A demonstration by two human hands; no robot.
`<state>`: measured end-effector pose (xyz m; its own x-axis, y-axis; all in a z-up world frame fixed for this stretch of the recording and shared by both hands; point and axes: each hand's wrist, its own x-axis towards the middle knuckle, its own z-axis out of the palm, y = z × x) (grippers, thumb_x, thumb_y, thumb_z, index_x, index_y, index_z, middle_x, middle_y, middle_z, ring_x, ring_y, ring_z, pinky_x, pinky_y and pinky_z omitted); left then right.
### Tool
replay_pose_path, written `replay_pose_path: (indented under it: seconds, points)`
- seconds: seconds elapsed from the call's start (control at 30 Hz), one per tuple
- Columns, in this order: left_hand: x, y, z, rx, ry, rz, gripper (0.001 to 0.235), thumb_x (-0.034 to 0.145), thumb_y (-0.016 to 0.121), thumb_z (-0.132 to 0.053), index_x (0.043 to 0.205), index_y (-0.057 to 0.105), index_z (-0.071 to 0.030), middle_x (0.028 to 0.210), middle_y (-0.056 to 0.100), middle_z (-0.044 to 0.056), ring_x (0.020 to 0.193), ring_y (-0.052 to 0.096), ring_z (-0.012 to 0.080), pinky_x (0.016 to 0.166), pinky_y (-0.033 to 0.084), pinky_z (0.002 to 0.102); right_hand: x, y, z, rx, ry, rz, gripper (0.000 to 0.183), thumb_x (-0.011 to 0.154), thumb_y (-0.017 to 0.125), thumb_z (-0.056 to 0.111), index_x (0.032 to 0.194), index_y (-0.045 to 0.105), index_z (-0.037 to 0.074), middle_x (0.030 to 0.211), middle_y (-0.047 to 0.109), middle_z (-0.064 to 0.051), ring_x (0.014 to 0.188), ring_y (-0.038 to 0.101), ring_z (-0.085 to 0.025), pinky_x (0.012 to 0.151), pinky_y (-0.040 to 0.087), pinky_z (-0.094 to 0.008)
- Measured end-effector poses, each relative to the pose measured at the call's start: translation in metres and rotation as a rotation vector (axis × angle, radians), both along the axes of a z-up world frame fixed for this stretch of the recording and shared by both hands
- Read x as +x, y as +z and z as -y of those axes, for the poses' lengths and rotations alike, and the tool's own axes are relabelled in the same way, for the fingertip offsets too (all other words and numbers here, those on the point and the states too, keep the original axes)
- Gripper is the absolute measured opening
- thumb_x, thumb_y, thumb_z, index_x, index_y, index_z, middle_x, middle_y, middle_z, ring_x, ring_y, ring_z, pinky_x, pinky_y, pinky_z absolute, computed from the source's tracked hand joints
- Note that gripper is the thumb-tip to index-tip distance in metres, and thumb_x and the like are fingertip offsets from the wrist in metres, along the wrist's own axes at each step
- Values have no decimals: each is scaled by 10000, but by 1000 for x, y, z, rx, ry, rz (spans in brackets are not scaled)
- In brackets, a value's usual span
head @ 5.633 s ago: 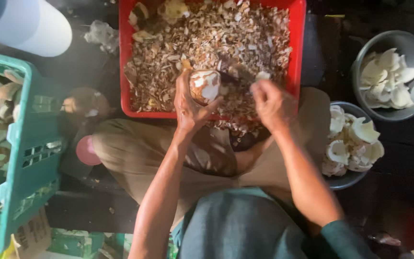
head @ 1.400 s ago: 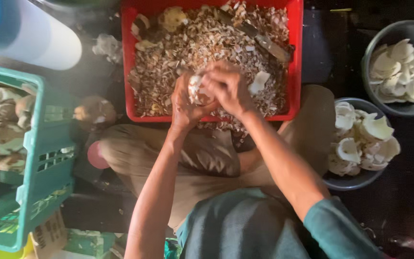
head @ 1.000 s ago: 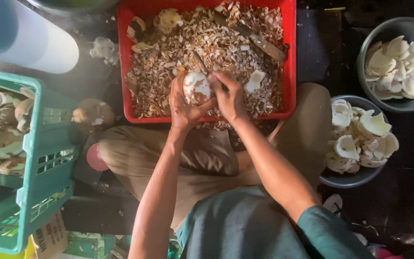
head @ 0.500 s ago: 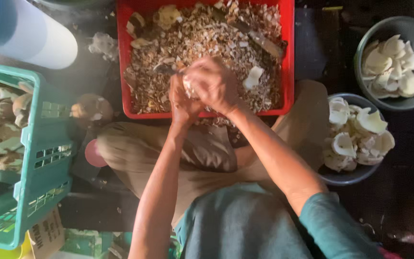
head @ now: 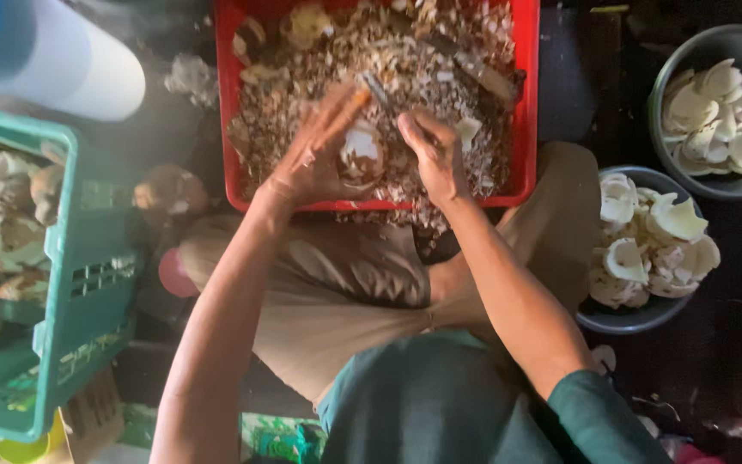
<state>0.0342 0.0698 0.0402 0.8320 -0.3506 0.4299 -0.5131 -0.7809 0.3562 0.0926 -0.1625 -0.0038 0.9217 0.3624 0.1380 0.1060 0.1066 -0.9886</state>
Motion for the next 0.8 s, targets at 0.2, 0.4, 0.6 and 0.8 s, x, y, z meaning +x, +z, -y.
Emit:
replay_pose_path:
  seconds: [0.2, 0.4, 0.6, 0.8]
  points:
    - [-15, -25, 29, -414, 260, -77, 899, 761, 997, -337, 1420, 462, -39, 1332, 566, 168, 1212, 637, 291, 988, 617, 443, 5, 23, 15, -262, -117, -288, 222, 979, 667, 322, 1038, 774, 137, 874, 674, 1, 714, 578, -127, 569, 441, -317]
    - [-27, -55, 87, -492, 651, 60, 786, 815, 913, -237, 1396, 437, -5, 1191, 542, 200, 1100, 591, 349, 899, 544, 445, -14, 45, -31, -349, 2, 640, 195, 1000, 688, 285, 972, 789, 121, 1000, 733, -45, 895, 639, -196, 845, 529, -352]
    - [-26, -48, 85, -520, 606, 97, 841, 801, 837, -274, 1418, 371, 56, 1212, 519, 240, 1093, 587, 415, 884, 537, 489, -1, 50, -37, -450, 59, 610, 167, 1033, 663, 228, 972, 780, 125, 1098, 725, -50, 988, 656, -178, 880, 536, -320]
    - [-24, -42, 93, -507, 752, 9, 777, 912, 782, -305, 1489, 387, 34, 1322, 522, 266, 1199, 571, 455, 951, 521, 516, -11, 48, -26, -408, -21, 526, 228, 1043, 660, 305, 1070, 784, 115, 1088, 674, -44, 971, 646, -200, 869, 556, -323]
